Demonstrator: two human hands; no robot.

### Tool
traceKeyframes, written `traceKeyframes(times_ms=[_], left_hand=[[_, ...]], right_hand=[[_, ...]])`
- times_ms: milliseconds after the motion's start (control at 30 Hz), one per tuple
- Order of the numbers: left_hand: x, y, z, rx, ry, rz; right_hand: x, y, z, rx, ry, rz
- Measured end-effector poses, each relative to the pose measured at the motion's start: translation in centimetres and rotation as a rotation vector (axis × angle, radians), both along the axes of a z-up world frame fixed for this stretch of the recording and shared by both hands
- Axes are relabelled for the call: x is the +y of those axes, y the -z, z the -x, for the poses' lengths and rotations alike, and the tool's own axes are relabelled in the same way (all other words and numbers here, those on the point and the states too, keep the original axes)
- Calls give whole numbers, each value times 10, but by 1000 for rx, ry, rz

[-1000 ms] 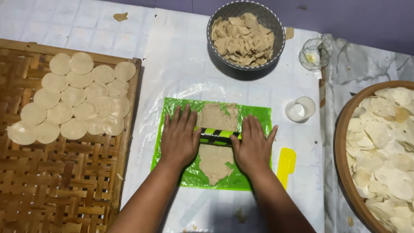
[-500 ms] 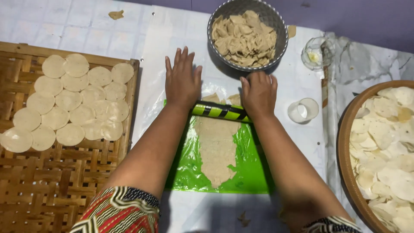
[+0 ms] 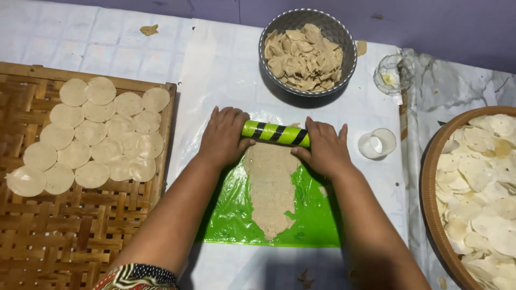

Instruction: Rolling out dough and placing circular cutouts on a bamboo drying tray.

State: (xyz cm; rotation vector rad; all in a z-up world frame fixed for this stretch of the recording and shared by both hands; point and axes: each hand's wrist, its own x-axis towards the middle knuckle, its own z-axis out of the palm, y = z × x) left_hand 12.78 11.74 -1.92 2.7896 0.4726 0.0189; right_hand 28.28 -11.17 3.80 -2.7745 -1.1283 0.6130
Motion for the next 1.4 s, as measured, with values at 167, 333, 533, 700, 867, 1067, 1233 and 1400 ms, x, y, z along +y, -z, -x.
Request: traceKeyframes(times_ms=[167, 333, 533, 700, 867, 1067, 1233, 1400], left_hand=[[11, -33, -10, 19, 14, -39], [-25, -53, 54, -92, -14, -68], [-104, -108, 88, -173, -10, 255], [-187, -115, 87, -592, 101, 503], [-198, -74, 81, -828, -102, 877], [-165, -61, 73, -737, -283, 843], [-113, -15, 42, -428, -238, 546], [-103, -2, 24, -149, -148, 497]], right_hand=[[-11, 3, -45, 252, 251, -304], [-49, 4, -9, 1194, 806, -1441], [-38, 7, 49, 1429, 1098, -1594], [-17, -1, 96, 1341, 1134, -1617], [-19, 2, 115, 1270, 1130, -1477], [-40, 6, 109, 1146, 1003, -1547], [-70, 8, 115, -80, -102, -88], [-68, 18, 115, -156, -157, 27]])
